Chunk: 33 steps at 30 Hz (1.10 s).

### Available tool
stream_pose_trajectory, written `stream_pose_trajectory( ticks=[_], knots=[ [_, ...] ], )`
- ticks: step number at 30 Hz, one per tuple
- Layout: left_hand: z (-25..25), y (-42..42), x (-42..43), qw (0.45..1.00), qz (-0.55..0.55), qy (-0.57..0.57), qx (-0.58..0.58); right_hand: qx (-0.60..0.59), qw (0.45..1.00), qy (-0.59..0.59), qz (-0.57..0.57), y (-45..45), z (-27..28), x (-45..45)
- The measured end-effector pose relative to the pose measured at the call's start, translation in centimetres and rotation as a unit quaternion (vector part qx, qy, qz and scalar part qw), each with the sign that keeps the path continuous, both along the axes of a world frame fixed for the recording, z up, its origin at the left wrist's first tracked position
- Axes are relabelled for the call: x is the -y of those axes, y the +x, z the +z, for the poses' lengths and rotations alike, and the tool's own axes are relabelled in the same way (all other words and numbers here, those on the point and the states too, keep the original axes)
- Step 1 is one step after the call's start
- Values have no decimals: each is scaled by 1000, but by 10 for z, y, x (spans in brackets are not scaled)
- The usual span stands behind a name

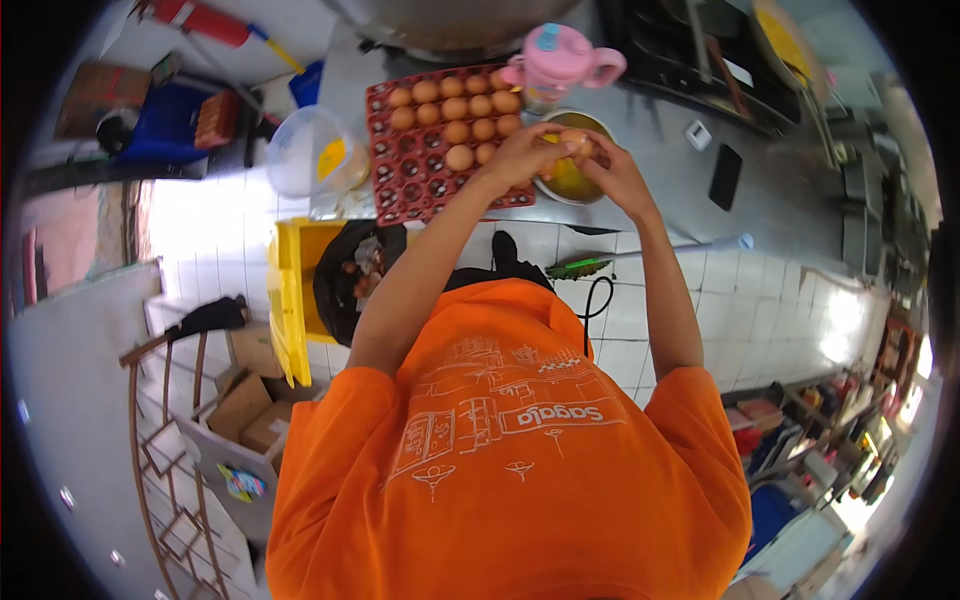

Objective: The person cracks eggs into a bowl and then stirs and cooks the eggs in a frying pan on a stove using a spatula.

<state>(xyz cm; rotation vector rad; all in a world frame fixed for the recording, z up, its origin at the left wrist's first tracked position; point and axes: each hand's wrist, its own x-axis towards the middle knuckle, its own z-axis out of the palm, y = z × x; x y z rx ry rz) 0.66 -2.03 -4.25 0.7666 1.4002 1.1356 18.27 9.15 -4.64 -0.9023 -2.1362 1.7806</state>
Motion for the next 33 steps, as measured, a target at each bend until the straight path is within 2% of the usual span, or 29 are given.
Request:
stream_pose_trajectory(
  ticks=[4, 6, 7, 9, 10, 12, 13, 15, 17, 19, 20, 22, 23, 25, 26, 29, 31, 33],
  knots=[
    [-4, -20, 51, 994, 101, 9, -31, 3, 996, -56, 68, -37, 15, 36],
    [9, -33, 92, 981, 128, 9, 144, 5, 988, -118, 103, -67, 38, 63],
    [9, -39, 117, 979, 147, 5, 142, 5, 985, -125, 120, -82, 36, 80],
    [10, -49, 181, 938, 249, 25, 239, -14, 971, -21, 238, -112, 35, 118],
    [8, -52, 214, 922, 298, 5, 245, -10, 970, -21, 241, -125, 37, 134],
    [-2, -57, 278, 894, 379, -14, 239, 19, 943, -60, 326, -149, 42, 160],
    [-11, -60, 309, 882, 413, -14, 225, 24, 944, -56, 325, -158, 43, 169],
    [-53, -65, 376, 832, 498, -100, 225, 73, 941, -49, 326, -172, 42, 181],
    [-95, -67, 432, 773, 552, -138, 281, 77, 942, -39, 324, -177, 35, 186],
    [-163, -63, 483, 766, 550, -276, 183, 107, 950, 25, 293, -177, 25, 184],
    [-172, -61, 489, 769, 547, -272, 188, 110, 950, 31, 291, -177, 21, 182],
    [-176, -61, 488, 763, 546, -231, 259, 163, 933, 256, 195, -172, 15, 171],
    [-177, -64, 479, 767, 538, -228, 264, 169, 931, 261, 189, -168, 12, 164],
    [-143, -72, 438, 754, 530, -131, 366, 145, 832, 517, 139, -168, 6, 149],
    [-131, -77, 421, 759, 520, -132, 368, 211, 828, 493, 164, -170, 2, 142],
    [-95, -101, 363, 787, 436, -106, 423, 261, 820, 482, 168, -183, 6, 143],
    [-67, -116, 328, 834, 327, -61, 439, 254, 818, 486, 172, -183, 4, 136],
    [-48, -123, 295, 846, 288, -47, 446, 240, 851, 432, 176, -180, 9, 135]
  ],
)
